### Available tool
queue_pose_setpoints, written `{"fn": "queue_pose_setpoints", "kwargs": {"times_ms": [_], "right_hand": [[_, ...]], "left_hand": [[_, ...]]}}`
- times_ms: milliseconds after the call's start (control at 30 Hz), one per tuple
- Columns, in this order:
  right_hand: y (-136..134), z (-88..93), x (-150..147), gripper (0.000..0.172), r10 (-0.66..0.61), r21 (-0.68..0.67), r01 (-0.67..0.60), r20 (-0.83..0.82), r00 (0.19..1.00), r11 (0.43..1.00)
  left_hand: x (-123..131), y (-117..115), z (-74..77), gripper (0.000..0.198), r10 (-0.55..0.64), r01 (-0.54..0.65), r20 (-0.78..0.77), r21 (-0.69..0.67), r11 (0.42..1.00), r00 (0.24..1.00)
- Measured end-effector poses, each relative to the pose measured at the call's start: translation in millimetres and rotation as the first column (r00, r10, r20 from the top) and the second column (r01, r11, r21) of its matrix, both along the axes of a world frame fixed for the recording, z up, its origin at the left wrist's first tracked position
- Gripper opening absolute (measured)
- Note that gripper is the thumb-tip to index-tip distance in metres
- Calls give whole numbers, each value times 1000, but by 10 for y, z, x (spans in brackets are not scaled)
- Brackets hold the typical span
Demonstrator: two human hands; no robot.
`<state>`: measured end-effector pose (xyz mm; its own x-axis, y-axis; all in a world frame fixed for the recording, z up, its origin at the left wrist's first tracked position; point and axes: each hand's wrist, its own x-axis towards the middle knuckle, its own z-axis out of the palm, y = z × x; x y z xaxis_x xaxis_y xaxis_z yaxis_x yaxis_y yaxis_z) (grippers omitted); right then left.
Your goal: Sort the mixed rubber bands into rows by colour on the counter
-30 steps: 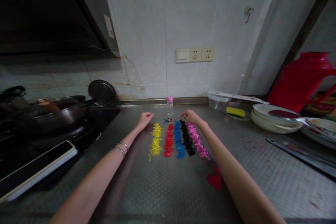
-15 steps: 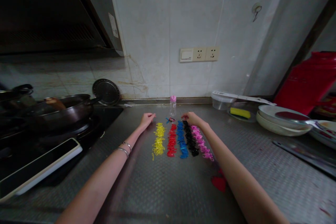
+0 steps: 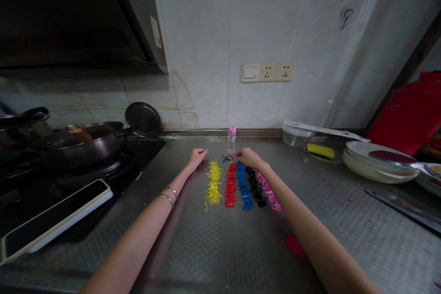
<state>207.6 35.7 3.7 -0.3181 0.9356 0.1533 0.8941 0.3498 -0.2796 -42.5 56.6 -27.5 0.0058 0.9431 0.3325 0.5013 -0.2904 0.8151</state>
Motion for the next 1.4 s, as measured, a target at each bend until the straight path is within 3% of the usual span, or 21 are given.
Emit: {"fn": "queue_pose_setpoints", "kwargs": {"times_ms": [167,467,800,1067,1233,1400], "right_hand": [[16,-11,-145,29,-36,-17,38,99,994,999],[51,10,-319,24,-8,9,7,104,995,1000],[49,5,-328,25,-62,26,59,106,992,998],[83,8,31,23,-72,68,69,42,997,995],[111,-77,339,22,-61,7,61,18,998,998],[131,-116,439,21,-48,-23,49,17,999,999]], "left_hand": [[-18,13,-28,40,-9,9,26,24,1000,1000],[-39,56,-76,38,-23,22,36,29,999,999],[-37,39,-63,39,-4,4,33,7,1000,999],[-46,70,-79,37,-4,4,5,8,1000,1000],[-47,93,-92,36,-3,3,-21,9,1000,1000],[-36,77,-81,37,-2,2,-37,7,1000,999]]}}
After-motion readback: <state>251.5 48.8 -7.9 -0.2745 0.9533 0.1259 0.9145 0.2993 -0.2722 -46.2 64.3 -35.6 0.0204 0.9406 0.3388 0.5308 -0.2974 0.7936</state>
